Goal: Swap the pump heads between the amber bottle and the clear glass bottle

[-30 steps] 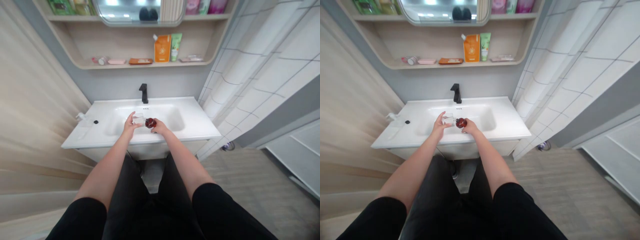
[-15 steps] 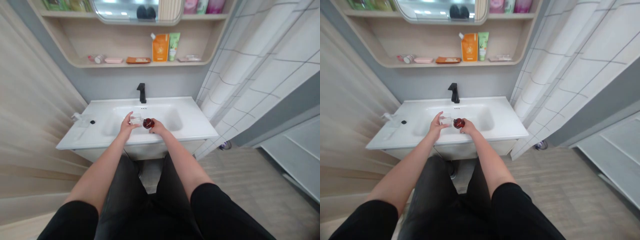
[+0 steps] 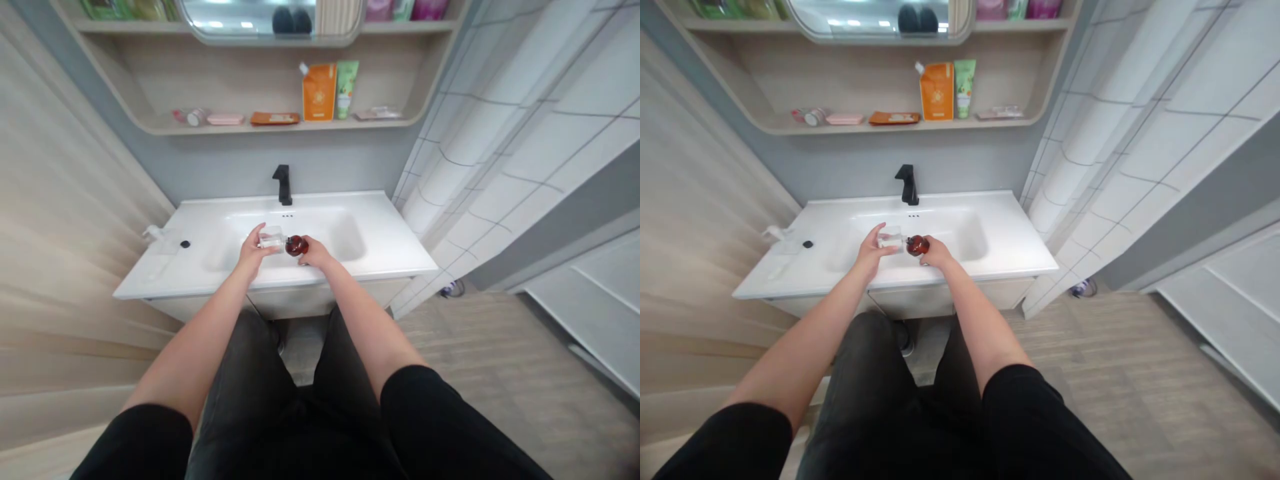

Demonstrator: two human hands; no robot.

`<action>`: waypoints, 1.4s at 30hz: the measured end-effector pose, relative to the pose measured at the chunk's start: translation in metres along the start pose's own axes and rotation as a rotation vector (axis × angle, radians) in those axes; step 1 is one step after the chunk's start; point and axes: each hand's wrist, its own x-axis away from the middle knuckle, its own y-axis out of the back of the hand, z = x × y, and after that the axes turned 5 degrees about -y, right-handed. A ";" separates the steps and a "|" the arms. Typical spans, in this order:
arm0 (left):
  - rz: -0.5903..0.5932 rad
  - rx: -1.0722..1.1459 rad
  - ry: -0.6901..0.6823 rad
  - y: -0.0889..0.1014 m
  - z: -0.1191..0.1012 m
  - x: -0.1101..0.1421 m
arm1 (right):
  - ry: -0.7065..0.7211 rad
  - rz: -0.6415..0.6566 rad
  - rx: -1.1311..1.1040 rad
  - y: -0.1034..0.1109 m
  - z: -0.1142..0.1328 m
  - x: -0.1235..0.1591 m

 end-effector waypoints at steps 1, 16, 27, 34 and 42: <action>-0.003 -0.004 0.001 -0.001 -0.001 0.000 | 0.000 0.001 -0.001 0.000 0.000 0.000; 0.086 -0.188 -0.020 0.008 -0.009 -0.017 | 0.013 -0.005 -0.025 -0.002 -0.004 -0.004; 0.138 -0.274 -0.057 0.011 -0.014 -0.025 | -0.020 0.008 0.015 0.003 0.005 0.002; 0.200 -0.362 -0.103 0.009 -0.030 -0.029 | -0.017 -0.005 0.015 0.003 0.006 0.003; 0.232 -0.437 -0.137 0.001 -0.054 -0.034 | 0.006 -0.029 -0.025 0.000 0.001 0.001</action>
